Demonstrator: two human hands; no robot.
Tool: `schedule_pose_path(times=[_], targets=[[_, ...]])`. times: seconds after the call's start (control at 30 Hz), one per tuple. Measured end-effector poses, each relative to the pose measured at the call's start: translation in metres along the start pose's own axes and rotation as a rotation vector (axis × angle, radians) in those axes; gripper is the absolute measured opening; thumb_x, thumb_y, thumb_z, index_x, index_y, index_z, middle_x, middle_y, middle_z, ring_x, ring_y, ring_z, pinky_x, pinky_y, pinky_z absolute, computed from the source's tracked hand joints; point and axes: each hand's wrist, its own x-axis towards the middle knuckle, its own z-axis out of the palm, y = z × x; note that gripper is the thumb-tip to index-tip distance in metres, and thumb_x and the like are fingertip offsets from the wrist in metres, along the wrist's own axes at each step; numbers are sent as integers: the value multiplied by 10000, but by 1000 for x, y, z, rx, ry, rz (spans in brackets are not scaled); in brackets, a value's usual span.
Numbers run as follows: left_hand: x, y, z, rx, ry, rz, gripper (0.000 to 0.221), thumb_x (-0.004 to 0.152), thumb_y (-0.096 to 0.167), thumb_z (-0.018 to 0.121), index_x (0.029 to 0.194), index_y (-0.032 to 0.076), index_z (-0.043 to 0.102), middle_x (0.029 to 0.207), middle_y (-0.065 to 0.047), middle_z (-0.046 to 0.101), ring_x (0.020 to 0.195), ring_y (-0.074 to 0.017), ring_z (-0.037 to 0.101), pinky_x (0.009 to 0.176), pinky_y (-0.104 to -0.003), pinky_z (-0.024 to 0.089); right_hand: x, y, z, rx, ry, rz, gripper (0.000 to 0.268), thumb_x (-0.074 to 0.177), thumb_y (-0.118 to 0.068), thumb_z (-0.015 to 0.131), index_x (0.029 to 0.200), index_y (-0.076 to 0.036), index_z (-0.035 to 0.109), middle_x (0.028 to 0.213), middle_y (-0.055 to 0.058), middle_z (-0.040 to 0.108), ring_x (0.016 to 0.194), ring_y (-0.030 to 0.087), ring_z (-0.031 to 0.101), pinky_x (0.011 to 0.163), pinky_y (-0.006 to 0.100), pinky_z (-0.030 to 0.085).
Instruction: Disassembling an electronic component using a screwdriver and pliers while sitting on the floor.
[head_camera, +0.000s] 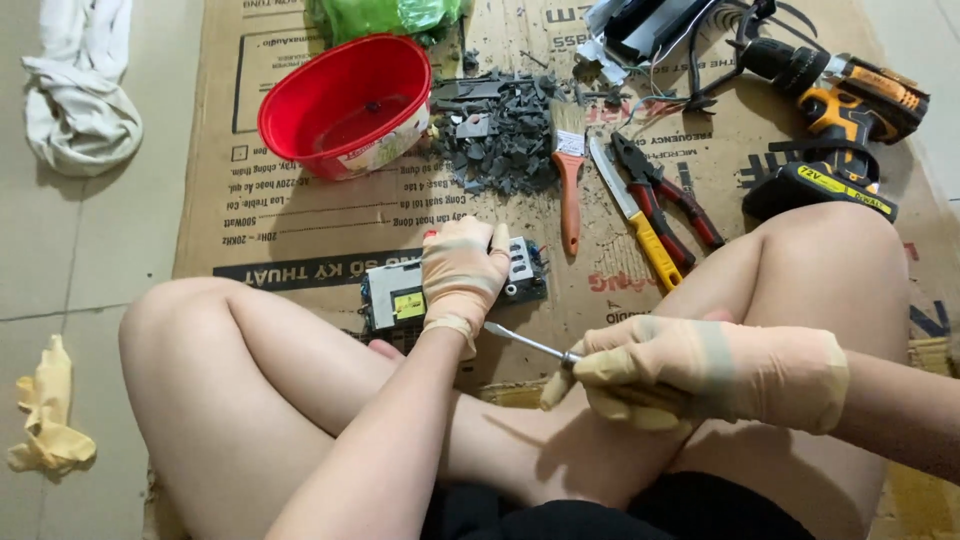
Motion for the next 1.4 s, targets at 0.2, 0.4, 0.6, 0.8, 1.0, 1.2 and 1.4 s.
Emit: schedule_pose_path(times=[0.2, 0.4, 0.6, 0.8, 1.0, 1.2, 1.4], targets=[[0, 1, 0, 71, 3, 12, 295, 906, 294, 617, 755, 60, 713, 798, -121, 691, 724, -346, 610, 752, -428, 495, -17, 8, -44, -85, -75, -33, 336, 1001, -223, 568, 802, 43, 624, 674, 144, 602, 447, 175, 448, 421, 305, 321], [0, 1, 0, 73, 7, 37, 282, 917, 275, 621, 748, 66, 707, 801, -108, 690, 737, -332, 606, 760, -423, 490, -7, 12, -60, 183, -127, 67, 340, 978, -178, 582, 1115, 119, 676, 650, 114, 530, 417, 156, 399, 356, 266, 295], [0, 1, -2, 72, -20, 23, 284, 917, 297, 609, 765, 77, 708, 821, -106, 686, 744, -331, 607, 753, -423, 490, 5, -2, -59, 76, -9, 91, 294, 940, -120, 619, 1048, 128, 732, 712, 152, 636, 535, 151, 502, 425, 236, 353], [1, 3, -3, 100, 7, 30, 296, 928, 285, 621, 750, 68, 716, 799, -99, 699, 734, -325, 613, 749, -416, 493, -23, 20, -52, 222, 33, -148, 328, 1010, -176, 565, 939, 117, 693, 595, 137, 545, 482, 189, 420, 418, 310, 316], [1, 5, -7, 98, -21, 17, 290, 924, 276, 627, 746, 65, 716, 789, -103, 702, 724, -330, 616, 728, -418, 499, -31, 38, -67, 430, 128, -36, 410, 970, -209, 593, 1135, 134, 745, 623, 145, 576, 492, 180, 454, 401, 273, 321], [1, 3, -3, 112, -34, 22, 300, 927, 294, 608, 757, 70, 715, 799, -100, 692, 730, -322, 608, 750, -415, 484, -17, 33, -94, 499, -87, 52, 278, 990, -223, 608, 874, 26, 652, 620, 122, 559, 495, 180, 456, 420, 282, 325], [1, 6, -7, 86, -3, 31, 276, 915, 265, 624, 748, 66, 718, 790, -98, 701, 727, -322, 611, 734, -411, 492, -20, -4, -74, 210, -61, 9, 423, 987, -182, 534, 1134, 182, 691, 599, 116, 542, 421, 169, 410, 355, 263, 315]])
